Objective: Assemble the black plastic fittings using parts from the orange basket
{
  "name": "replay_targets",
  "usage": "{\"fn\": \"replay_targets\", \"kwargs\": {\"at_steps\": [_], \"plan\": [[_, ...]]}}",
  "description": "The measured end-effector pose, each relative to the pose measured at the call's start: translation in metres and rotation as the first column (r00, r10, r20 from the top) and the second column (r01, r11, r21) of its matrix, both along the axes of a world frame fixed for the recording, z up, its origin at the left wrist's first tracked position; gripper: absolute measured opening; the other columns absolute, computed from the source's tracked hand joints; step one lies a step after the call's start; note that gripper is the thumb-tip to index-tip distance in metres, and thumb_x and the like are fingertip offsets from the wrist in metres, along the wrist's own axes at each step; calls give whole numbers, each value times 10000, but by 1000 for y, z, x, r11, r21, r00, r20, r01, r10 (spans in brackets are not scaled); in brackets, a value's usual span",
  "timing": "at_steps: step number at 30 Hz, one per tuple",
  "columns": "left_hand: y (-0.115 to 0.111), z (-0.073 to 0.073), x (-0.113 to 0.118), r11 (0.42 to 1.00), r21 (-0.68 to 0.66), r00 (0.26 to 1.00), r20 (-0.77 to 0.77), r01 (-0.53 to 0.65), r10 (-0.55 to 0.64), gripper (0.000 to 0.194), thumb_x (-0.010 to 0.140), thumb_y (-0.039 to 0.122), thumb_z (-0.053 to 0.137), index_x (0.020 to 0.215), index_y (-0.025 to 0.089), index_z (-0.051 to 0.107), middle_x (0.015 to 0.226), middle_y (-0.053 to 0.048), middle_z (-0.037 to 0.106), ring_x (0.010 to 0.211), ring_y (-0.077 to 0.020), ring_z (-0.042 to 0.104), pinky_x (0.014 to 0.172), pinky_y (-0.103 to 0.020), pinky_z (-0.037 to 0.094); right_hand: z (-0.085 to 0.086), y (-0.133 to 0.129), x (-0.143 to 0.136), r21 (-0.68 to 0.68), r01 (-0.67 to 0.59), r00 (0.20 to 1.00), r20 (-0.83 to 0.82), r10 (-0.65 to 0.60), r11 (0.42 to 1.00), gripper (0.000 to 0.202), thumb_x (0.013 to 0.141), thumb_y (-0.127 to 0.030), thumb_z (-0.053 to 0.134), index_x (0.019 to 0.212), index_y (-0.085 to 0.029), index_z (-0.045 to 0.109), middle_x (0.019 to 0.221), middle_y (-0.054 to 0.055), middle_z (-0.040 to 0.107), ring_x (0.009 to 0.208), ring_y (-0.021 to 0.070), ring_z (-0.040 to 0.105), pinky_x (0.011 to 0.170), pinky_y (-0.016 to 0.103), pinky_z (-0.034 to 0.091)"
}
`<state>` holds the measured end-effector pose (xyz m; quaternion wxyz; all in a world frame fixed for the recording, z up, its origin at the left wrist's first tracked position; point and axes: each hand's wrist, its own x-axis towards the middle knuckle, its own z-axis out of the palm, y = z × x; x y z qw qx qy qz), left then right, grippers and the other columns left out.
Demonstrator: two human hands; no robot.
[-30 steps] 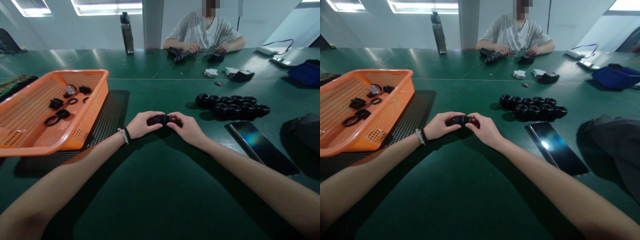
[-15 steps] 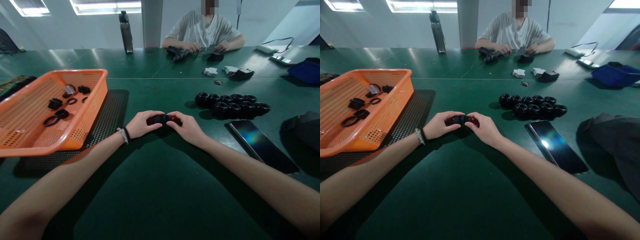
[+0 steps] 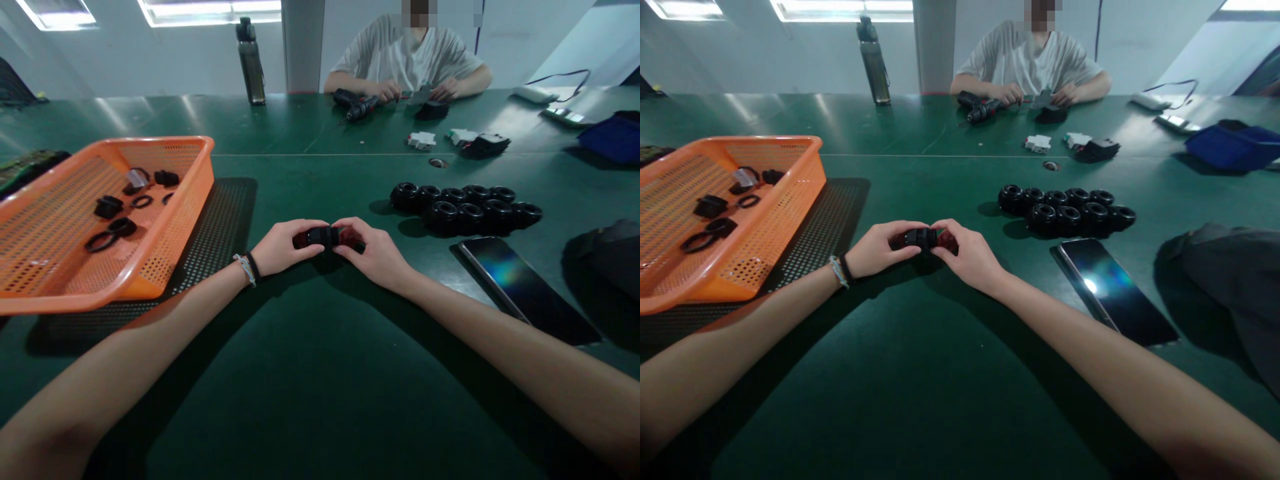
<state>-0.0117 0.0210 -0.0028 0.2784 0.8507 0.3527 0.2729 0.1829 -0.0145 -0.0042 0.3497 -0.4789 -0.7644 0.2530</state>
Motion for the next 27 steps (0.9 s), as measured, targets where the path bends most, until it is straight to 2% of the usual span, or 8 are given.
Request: {"fn": "replay_targets", "kwargs": {"at_steps": [11,27], "plan": [[0,0,0,1000,11,1000,-13,9,-8,373,781,257,602,1133,134,594,1060,-81,664,895,-173,618,791,-290,486,3,-1,-1,-28,18,999,37,-17,999,227,765,-158,581,986,-201,558,781,13,654,726,172,614,689,328,485],[0,0,0,1000,21,999,-31,12,-11,381,786,254,598,1142,122,585,1063,-86,661,884,-168,617,767,-281,487,-1,1,0,-9,40,997,70,-39,999,202,771,-185,570,972,-196,586,736,6,638,681,167,593,641,306,454]]}}
